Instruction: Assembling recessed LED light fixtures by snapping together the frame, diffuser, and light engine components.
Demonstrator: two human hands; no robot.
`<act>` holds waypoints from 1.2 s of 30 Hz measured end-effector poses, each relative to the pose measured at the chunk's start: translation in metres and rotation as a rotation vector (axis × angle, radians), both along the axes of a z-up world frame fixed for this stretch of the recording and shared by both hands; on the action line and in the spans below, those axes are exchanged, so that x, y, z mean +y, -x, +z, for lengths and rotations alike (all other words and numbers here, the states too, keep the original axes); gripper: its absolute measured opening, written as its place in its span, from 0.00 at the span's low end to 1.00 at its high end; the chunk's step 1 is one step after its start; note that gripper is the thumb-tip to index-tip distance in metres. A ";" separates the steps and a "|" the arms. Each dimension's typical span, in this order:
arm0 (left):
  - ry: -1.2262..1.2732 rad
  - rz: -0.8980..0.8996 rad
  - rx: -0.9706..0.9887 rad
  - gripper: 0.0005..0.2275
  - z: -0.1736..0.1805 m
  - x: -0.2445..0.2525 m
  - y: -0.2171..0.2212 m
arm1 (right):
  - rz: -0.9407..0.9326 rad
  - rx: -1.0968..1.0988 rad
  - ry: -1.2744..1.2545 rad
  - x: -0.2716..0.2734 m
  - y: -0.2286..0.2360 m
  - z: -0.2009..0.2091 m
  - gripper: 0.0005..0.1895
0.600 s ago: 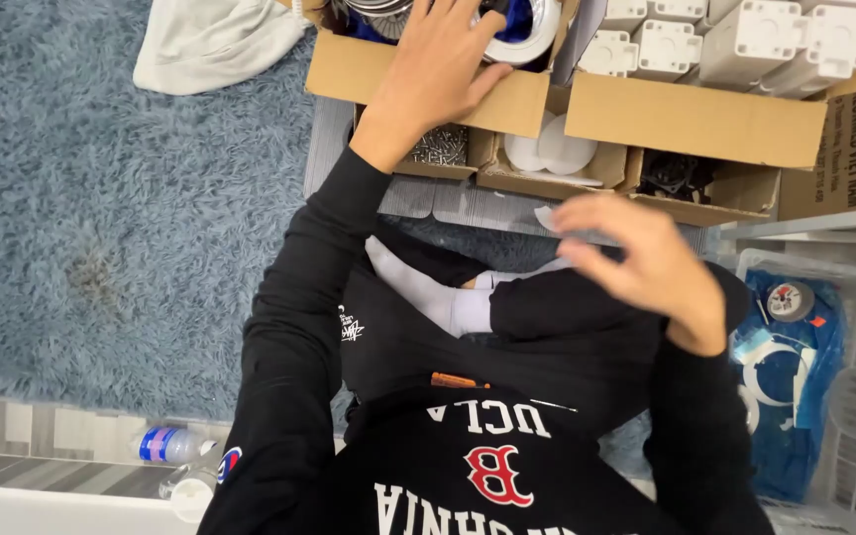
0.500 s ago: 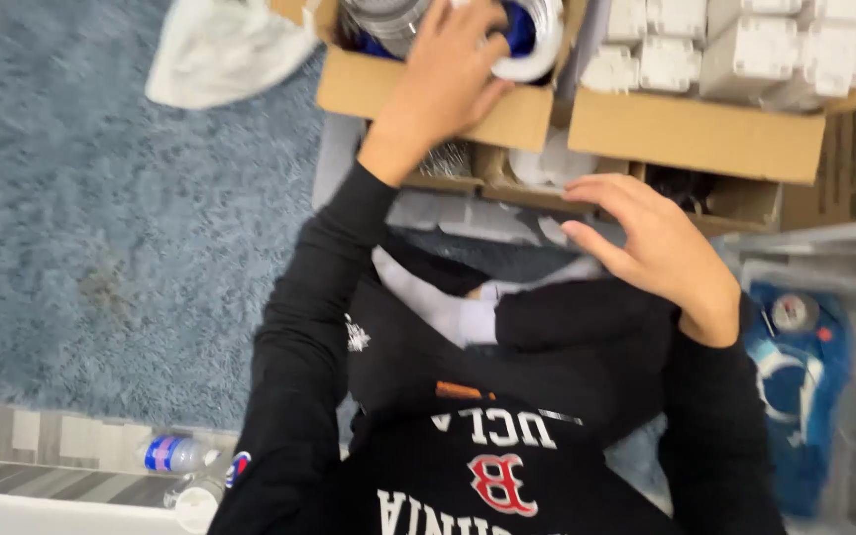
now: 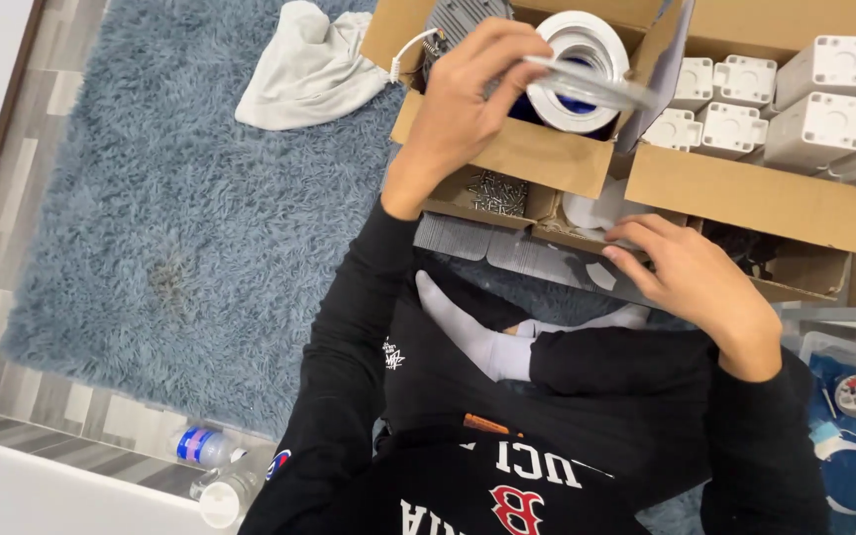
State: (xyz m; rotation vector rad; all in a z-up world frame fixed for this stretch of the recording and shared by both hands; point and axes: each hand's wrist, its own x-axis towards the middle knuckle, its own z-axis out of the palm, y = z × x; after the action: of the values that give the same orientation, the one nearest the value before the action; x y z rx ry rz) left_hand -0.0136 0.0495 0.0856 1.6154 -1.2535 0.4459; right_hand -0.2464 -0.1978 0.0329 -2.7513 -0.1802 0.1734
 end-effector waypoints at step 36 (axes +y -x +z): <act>-0.309 0.588 0.056 0.14 -0.086 0.025 0.130 | -0.607 -0.763 -1.036 0.021 0.039 -0.041 0.07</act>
State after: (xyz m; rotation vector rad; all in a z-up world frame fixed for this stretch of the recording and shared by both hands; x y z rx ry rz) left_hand -0.1431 0.0749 -0.0007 2.2513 -0.8138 0.5794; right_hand -0.2851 -0.1769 -0.0085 -1.5993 0.2981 -0.8773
